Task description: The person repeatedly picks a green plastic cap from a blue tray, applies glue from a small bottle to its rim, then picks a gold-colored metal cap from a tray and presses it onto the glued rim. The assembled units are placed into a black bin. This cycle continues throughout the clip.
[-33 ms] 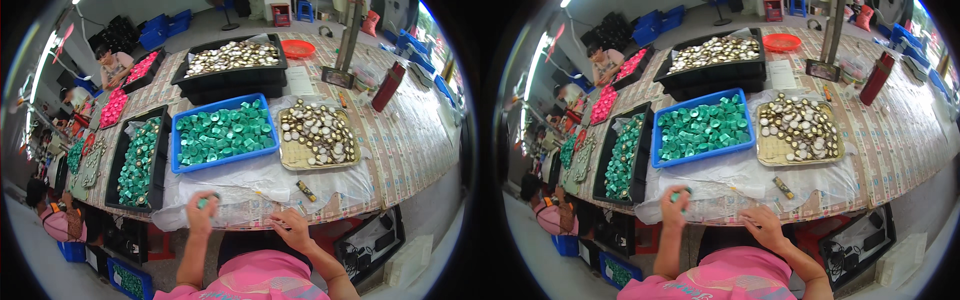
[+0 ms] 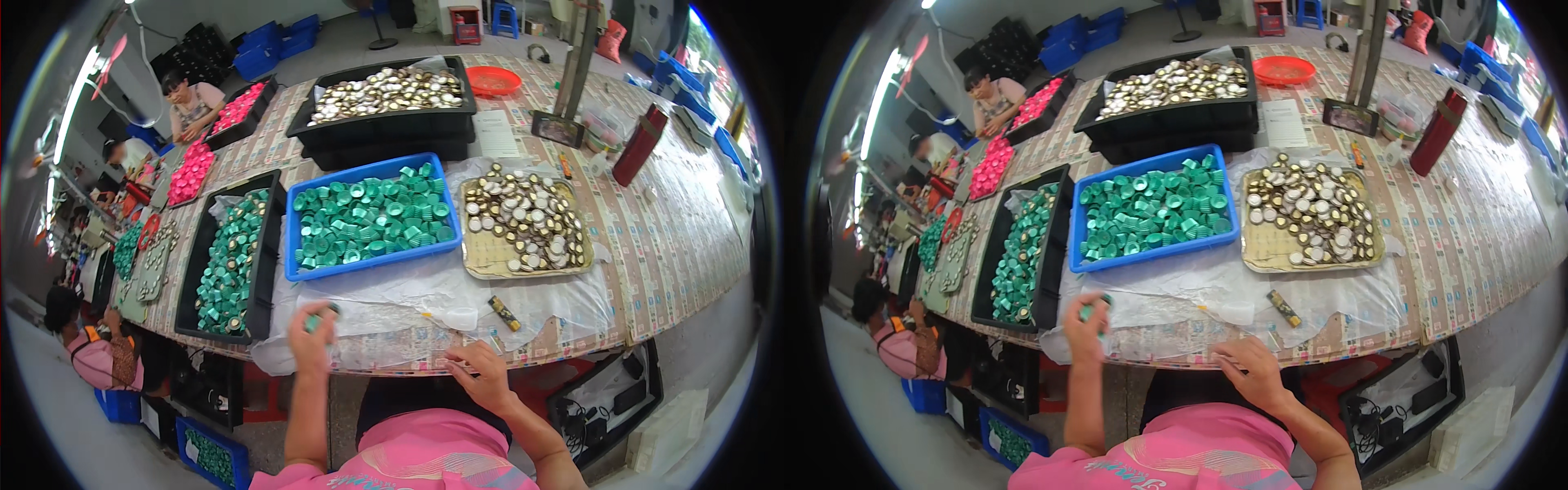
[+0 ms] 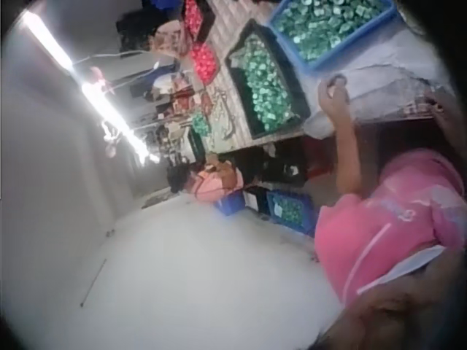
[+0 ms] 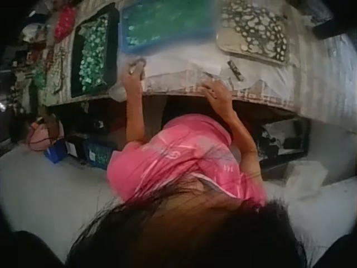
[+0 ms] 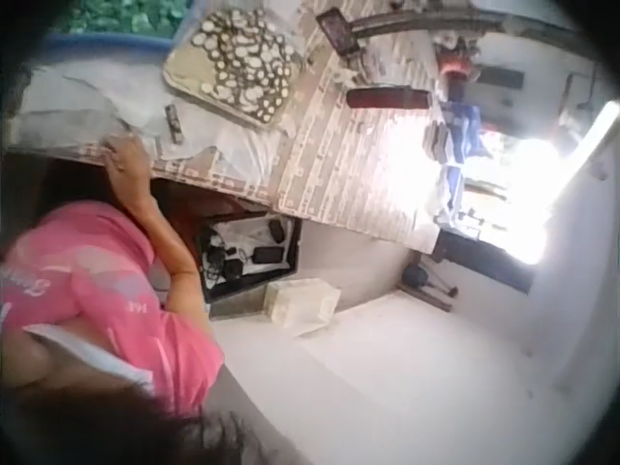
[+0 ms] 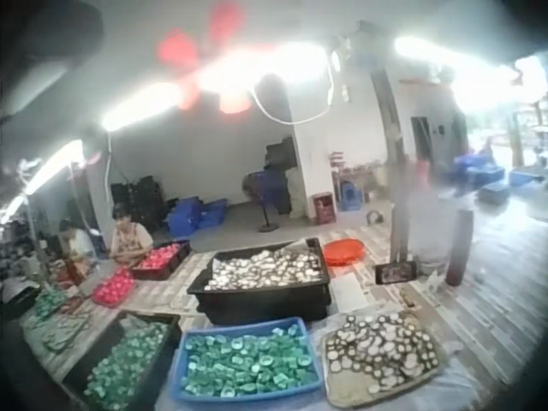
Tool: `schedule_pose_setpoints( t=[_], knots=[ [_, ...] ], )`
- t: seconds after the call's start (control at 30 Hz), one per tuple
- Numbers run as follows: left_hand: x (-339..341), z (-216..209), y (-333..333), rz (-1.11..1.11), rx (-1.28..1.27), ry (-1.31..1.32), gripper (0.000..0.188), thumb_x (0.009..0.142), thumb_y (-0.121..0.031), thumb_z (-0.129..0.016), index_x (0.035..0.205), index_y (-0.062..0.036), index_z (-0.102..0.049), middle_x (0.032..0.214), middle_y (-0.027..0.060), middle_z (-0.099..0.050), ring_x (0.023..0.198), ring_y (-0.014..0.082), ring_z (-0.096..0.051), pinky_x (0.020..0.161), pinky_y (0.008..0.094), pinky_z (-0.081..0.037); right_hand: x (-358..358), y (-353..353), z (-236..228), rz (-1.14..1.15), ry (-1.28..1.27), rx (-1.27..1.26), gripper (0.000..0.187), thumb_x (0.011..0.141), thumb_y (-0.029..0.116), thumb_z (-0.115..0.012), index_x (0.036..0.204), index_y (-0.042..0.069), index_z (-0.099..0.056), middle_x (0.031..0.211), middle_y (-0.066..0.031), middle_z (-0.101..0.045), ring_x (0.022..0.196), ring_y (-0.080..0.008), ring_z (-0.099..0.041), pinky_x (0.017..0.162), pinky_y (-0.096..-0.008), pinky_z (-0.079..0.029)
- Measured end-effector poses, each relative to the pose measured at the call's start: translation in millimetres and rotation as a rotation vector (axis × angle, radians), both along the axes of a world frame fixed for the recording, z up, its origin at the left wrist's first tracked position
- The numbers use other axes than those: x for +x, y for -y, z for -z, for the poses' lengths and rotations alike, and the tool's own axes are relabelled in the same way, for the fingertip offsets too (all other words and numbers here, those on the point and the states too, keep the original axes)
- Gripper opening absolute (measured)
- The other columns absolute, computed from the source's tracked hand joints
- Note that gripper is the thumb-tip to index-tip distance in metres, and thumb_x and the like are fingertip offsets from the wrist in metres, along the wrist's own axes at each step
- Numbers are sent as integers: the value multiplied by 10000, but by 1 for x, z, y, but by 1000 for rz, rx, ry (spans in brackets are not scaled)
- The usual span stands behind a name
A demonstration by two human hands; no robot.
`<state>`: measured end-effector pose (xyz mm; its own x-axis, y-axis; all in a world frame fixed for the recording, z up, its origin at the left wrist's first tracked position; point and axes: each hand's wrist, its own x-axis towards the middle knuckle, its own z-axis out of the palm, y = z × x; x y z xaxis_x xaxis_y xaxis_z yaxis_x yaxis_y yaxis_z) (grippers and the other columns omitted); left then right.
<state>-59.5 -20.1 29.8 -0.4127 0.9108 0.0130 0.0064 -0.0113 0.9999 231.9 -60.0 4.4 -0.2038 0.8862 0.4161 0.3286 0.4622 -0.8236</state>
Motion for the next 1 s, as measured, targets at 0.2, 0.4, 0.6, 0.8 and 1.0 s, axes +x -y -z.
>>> schedule_pose_setpoints(
  t=[0.2, 0.4, 0.6, 0.8, 1.0],
  knots=[
    [-148, -31, -30, -497, 142, -187, 270, 859, -108, -666, 1106, -20, -601, 863, -2, -577, 588, 55, -487, 425, 199, -356, -3, -1, -1, 6, 1, 29, 191, 748, 0, -710, 933, 34, -671, 837, -95, -661, 746, -266, -605, 675, -352, -475],
    [-158, -21, -23, -261, 218, 428, 266, 860, -76, -598, 1112, -38, -523, 928, 25, -513, 801, 113, -530, 530, 235, -424, -1, -11, 2, 116, 93, 152, 225, 744, -14, -694, 963, 27, -662, 890, -107, -651, 817, -290, -591, 733, -367, -465],
    [-67, -20, -14, 10, 59, 1000, 272, 841, 17, -539, 1107, -35, -538, 1010, 89, -552, 862, 181, -539, 595, 248, -477, 6, -36, 0, 193, 326, 94, 290, 752, 42, -696, 1036, 18, -639, 1063, -136, -609, 996, -333, -525, 863, -413, -417],
    [-4, 27, -2, 457, -136, 1161, 252, 851, 12, -560, 1085, -82, -565, 1059, 94, -553, 759, 146, -513, 531, 233, -443, 7, -46, 1, 179, 423, 42, 300, 739, 109, -720, 1013, 20, -639, 1027, -131, -604, 964, -341, -518, 851, -435, -421],
    [60, 41, 11, 437, -313, 1224, 217, 874, -56, -581, 1089, -74, -565, 1059, 113, -563, 784, 168, -534, 511, 236, -419, 13, -59, -3, 87, 406, -116, 322, 703, 151, -764, 972, 34, -632, 1008, -127, -604, 968, -334, -514, 847, -425, -420]
  ],
)
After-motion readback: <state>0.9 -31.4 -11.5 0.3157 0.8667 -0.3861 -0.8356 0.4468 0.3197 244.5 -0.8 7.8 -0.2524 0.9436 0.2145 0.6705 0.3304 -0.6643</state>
